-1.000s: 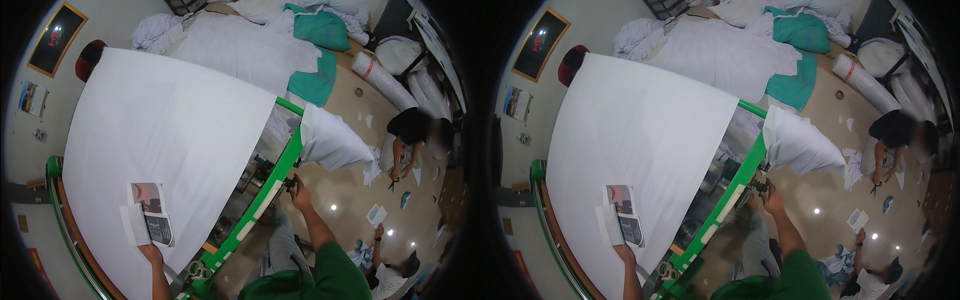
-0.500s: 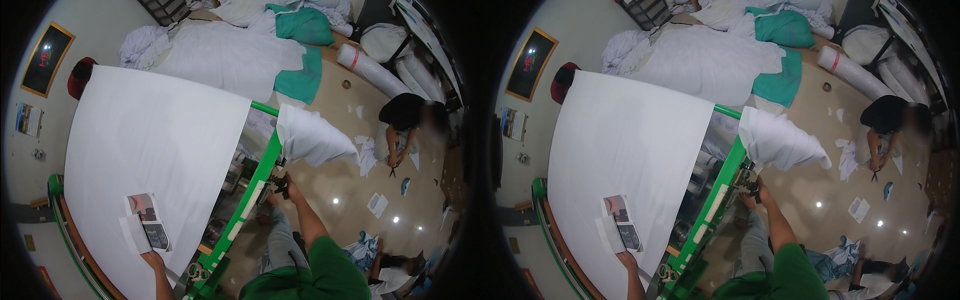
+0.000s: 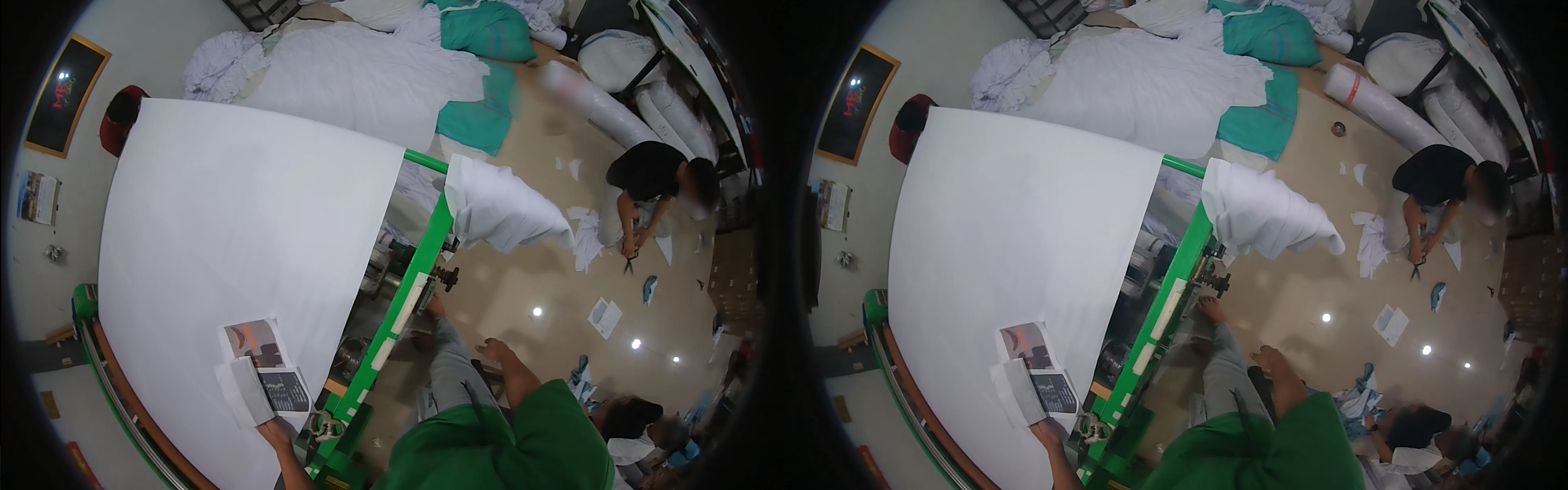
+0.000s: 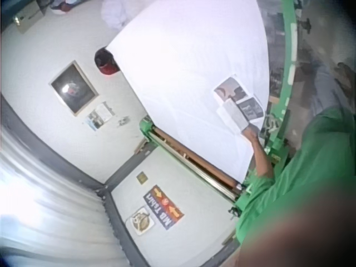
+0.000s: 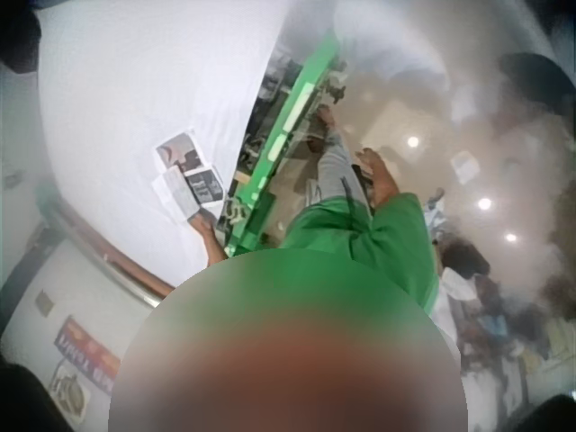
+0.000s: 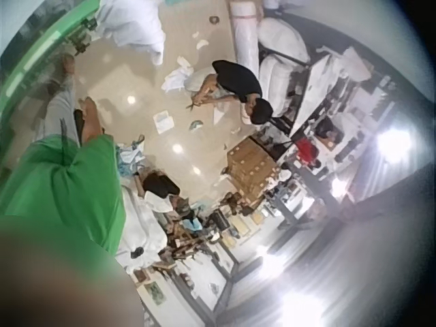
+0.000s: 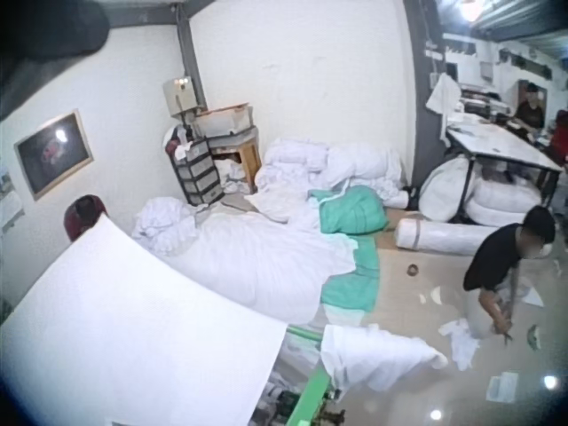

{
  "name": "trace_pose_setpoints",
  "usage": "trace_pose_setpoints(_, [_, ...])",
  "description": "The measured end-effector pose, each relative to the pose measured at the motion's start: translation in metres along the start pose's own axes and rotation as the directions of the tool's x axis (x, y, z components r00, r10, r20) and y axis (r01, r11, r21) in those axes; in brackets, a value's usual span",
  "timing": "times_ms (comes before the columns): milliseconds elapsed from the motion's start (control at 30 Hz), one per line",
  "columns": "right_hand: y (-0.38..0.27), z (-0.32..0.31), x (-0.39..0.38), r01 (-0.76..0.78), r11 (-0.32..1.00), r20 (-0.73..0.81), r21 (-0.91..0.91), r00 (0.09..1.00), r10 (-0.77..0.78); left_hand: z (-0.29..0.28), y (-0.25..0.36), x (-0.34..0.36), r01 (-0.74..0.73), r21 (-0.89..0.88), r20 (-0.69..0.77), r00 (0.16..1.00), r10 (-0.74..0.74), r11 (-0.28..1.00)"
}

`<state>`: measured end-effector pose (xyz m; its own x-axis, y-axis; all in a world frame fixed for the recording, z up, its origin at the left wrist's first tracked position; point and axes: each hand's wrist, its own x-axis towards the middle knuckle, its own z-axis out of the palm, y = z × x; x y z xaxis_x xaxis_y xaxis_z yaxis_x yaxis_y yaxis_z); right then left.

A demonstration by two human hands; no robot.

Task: The person operates a green fabric spreading machine, feeding a large white sheet through rollers and adjusting the material. They handle a printed document, place it on a nearby stool, and continue to manage the fabric roll and machine controls.

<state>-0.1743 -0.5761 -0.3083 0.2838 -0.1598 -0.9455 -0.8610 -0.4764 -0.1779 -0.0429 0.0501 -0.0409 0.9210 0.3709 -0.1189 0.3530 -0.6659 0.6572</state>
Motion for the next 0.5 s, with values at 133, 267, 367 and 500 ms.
trace_pose_setpoints(133, [0.03,0.004,-0.008,0.009,0.999,-0.054,-0.045,0.998,-0.011,-0.019,-0.021,-0.025,0.009,0.228,-0.118,0.993,0.019,0.974])
trace_pose_setpoints(267, [0.0,-0.031,-0.024,0.372,0.667,0.295,-0.646,0.927,-0.232,-0.039,-0.03,-0.046,0.338,0.424,-0.223,0.938,-0.265,0.84])
trace_pose_setpoints(367, [-0.075,-0.078,-0.087,0.274,0.956,0.215,-0.101,0.945,-0.248,-0.046,-0.028,-0.062,0.349,0.375,-0.243,0.931,-0.272,0.859])
trace_pose_setpoints(500, [-0.226,-0.155,-0.173,0.606,0.743,0.176,0.285,0.729,-0.662,-0.042,-0.019,-0.074,0.378,0.306,-0.266,0.915,-0.303,0.874])
